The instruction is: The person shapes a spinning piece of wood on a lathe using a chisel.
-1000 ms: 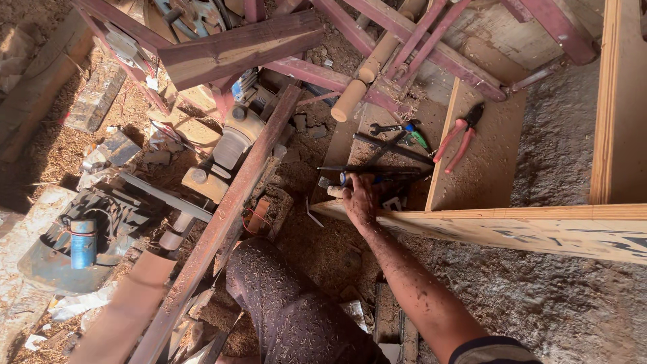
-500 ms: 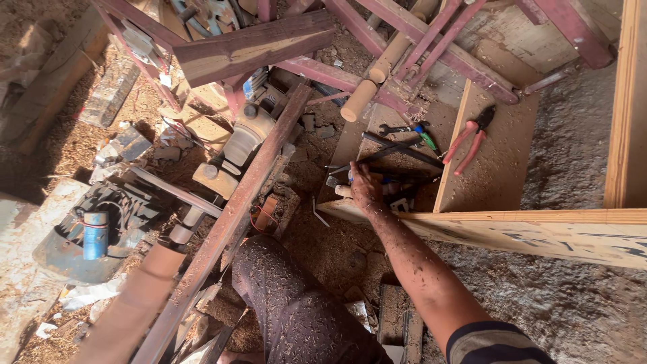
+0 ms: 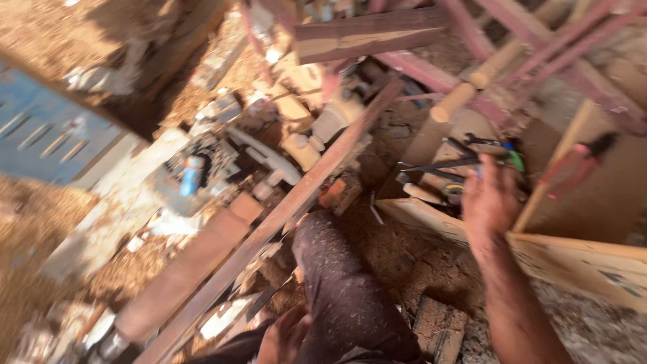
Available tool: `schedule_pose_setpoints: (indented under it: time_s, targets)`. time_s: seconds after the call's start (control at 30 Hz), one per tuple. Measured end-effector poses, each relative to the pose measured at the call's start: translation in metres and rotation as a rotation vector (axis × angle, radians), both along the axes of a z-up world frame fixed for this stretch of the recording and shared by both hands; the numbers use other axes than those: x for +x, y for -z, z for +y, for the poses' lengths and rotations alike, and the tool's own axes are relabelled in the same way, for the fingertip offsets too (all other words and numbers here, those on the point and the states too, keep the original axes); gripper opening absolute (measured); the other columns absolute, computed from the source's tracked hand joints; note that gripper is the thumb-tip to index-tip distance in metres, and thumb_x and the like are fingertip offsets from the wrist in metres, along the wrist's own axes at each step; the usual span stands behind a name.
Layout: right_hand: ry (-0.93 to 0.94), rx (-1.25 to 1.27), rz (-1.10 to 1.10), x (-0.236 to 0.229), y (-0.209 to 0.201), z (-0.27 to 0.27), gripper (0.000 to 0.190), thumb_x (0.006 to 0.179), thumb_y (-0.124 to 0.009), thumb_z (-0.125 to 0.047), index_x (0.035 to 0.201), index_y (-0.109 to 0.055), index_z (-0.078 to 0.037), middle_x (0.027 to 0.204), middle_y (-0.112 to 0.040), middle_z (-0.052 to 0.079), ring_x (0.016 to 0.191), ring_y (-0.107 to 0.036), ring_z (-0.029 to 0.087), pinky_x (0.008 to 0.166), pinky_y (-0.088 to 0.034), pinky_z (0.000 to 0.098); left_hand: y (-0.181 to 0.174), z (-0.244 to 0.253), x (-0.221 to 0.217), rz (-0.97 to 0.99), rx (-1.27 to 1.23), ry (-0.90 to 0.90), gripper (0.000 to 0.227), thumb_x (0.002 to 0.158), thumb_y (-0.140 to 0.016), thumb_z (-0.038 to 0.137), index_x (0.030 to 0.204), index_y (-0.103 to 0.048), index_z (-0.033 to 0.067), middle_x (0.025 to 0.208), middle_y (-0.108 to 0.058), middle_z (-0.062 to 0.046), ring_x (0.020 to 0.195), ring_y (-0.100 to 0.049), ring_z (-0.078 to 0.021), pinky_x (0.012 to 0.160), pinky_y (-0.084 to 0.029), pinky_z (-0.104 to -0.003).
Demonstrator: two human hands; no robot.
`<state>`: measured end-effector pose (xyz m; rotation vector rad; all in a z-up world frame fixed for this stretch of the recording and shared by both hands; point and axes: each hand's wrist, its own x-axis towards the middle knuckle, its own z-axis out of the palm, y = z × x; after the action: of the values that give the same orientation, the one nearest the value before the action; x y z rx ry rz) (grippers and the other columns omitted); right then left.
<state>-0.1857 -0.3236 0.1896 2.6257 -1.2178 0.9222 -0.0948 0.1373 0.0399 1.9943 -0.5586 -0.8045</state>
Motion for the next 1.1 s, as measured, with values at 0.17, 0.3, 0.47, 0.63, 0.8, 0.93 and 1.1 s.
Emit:
schedule_pose_setpoints:
  time_s: [0.17,0.3,0.47,0.63,0.8,0.93,1.1]
  targets:
    - [-0.383,0.5,-0.498,-0.024,-0.042,0.077,0.024,0.113,-0.073,-0.004,0.133,-0.062,0.004,0.114,-0.067,0.018,0.082,-0.069,0.023,0.067,-0.055,0.033,-0.105,-0.071,0.015,0.381,-0.068,0.108,0.073,0.096,-0.057,0.053,0.147,-0.051,0.0019,0.144,-0.062,-0.018,0.113,-0.072,-0.0327,0.1,-0.058,-0.042]
    - [-0.616,1.226,-0.933,-0.01,0.011,0.123,0.022,0.103,-0.066,0.0,0.123,-0.056,-0.001,0.119,-0.068,0.019,0.079,-0.071,0.023,0.073,-0.064,0.0348,-0.103,-0.12,0.022,0.478,-0.313,-0.028,0.085,0.102,-0.058,0.057,0.16,-0.035,-0.0003,0.157,-0.046,-0.022,0.142,-0.05,-0.0312,0.117,-0.042,-0.045]
    - [-0.735,1.524,-0.591,-0.018,0.113,0.184,0.022,0.095,-0.066,-0.002,0.114,-0.056,0.0,0.126,-0.069,0.021,0.102,-0.073,0.026,0.089,-0.062,0.038,-0.035,-0.145,0.051,0.775,-0.766,-0.542,0.052,0.106,-0.06,0.039,0.13,-0.057,-0.0078,0.121,-0.072,-0.02,0.11,-0.067,-0.0326,0.108,-0.054,-0.048]
    - [-0.62,1.511,-0.245,-0.007,0.142,0.197,0.056,0.087,-0.074,-0.007,0.139,-0.054,-0.001,0.122,-0.066,0.015,0.097,-0.068,0.019,0.081,-0.057,0.0317,-0.017,-0.13,0.068,0.809,-0.626,-0.553,0.028,0.106,-0.056,0.028,0.115,-0.064,0.0027,0.106,-0.075,-0.012,0.095,-0.07,-0.025,0.092,-0.061,-0.041]
    - [-0.422,1.577,0.153,0.024,0.102,0.194,0.072,0.087,-0.072,-0.028,0.152,-0.047,-0.01,0.112,-0.069,0.012,0.079,-0.071,0.018,0.068,-0.057,0.0327,-0.069,-0.113,0.066,0.228,0.162,-0.408,0.04,0.113,-0.039,0.037,0.123,-0.062,0.0059,0.107,-0.075,-0.017,0.093,-0.074,-0.0304,0.09,-0.062,-0.045]
    - [-0.537,1.421,0.239,0.037,0.09,0.194,0.084,0.08,-0.079,-0.027,0.153,-0.041,-0.011,0.108,-0.068,0.01,0.07,-0.066,0.018,0.06,-0.057,0.0318,-0.063,-0.107,0.066,-0.546,0.34,-0.141,0.055,0.101,-0.049,0.019,0.153,-0.039,0.0042,0.15,-0.045,-0.02,0.143,-0.041,-0.0323,0.121,-0.032,-0.047]
    - [-0.475,2.164,-0.172,0.035,0.102,0.177,0.064,0.096,-0.058,-0.035,0.147,-0.054,0.003,0.091,-0.073,0.019,0.065,-0.067,0.018,0.053,-0.057,0.0316,-0.029,-0.105,0.071,-0.915,0.389,-0.018,0.069,0.101,-0.044,0.011,0.163,-0.017,0.003,0.17,-0.021,-0.02,0.158,-0.018,-0.0317,0.128,-0.015,-0.048]
